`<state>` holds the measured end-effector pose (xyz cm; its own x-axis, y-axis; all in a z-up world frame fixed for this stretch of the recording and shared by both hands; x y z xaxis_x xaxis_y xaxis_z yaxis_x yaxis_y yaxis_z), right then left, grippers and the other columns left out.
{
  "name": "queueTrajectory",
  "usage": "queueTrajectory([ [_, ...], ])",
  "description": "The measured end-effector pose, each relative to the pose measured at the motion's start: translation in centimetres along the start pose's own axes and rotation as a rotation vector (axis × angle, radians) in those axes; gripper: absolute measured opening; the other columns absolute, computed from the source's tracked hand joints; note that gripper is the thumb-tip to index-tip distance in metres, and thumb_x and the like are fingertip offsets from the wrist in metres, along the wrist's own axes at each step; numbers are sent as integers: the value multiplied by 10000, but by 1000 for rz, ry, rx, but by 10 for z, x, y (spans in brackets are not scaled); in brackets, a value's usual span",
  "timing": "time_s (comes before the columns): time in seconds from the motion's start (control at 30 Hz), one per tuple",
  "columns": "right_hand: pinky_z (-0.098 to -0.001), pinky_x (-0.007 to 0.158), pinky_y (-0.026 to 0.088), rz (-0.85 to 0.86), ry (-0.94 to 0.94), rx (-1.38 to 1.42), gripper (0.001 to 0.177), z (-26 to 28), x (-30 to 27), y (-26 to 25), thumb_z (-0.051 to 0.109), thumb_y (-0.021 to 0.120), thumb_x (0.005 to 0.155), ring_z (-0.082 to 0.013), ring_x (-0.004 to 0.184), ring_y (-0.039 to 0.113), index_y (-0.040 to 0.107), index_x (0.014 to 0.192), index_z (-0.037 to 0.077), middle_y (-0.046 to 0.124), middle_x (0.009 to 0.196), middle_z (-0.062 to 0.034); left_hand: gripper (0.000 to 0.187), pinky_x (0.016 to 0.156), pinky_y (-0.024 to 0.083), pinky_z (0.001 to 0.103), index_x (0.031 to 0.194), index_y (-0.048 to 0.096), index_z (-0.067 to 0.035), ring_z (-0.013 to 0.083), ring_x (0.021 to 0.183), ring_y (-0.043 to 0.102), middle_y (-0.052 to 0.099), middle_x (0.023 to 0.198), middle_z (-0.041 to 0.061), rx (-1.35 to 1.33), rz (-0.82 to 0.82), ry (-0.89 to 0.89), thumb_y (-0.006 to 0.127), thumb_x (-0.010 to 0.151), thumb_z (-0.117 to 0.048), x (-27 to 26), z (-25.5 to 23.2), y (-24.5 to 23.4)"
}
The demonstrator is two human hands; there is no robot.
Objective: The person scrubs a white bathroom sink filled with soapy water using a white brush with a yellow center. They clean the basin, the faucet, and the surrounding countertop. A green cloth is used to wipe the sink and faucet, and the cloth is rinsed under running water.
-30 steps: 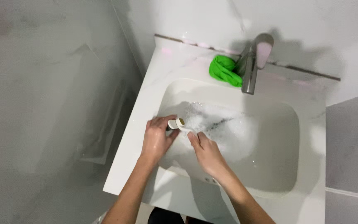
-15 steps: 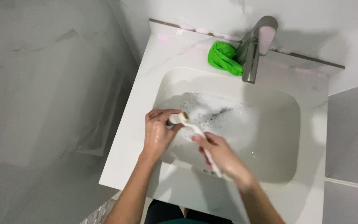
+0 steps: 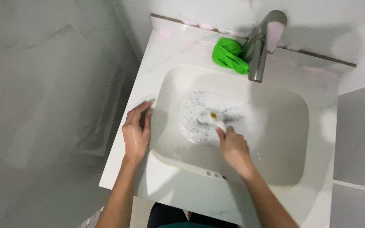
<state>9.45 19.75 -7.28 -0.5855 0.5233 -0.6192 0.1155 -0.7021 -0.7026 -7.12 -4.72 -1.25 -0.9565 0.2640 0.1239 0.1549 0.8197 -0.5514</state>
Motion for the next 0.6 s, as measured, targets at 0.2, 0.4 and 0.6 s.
queueTrajectory([
  [0.2, -473, 614, 497, -295, -250, 574, 602, 115, 67, 64, 514, 364, 1142, -233, 658, 546, 609, 1009, -20, 586, 757, -147, 350, 1067, 506, 429, 1234, 709, -72, 267, 1214, 667, 709, 1269, 138, -146, -56, -22, 474, 1073, -275, -1, 5, -7],
  [0.4, -468, 638, 529, -141, -299, 509, 510, 116, -27, 93, 406, 309, 1103, -287, 722, 650, 522, 1185, -50, 662, 828, -233, 438, 1095, 505, 422, 1193, 724, -44, 255, 1192, 692, 748, 1207, 128, -345, -139, -87, 429, 1083, -349, 4, 20, -8],
  [0.6, -521, 668, 590, -65, 29, 747, 605, 176, 28, 57, 440, 277, 1095, -388, 766, 680, 543, 1190, -95, 665, 913, -283, 519, 1094, 508, 436, 1190, 712, -3, 282, 1187, 680, 735, 1209, 160, -422, -139, -85, 425, 1076, -421, 1, 24, -8],
])
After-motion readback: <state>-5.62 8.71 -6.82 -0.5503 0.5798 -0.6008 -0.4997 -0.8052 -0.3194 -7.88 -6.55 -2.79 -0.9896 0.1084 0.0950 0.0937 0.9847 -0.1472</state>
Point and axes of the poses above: each hand's wrist, its own x-axis towards the middle knuckle, its own y-axis out of the palm, z = x × y, the point moved 2 cm from there along x, towards the middle knuckle
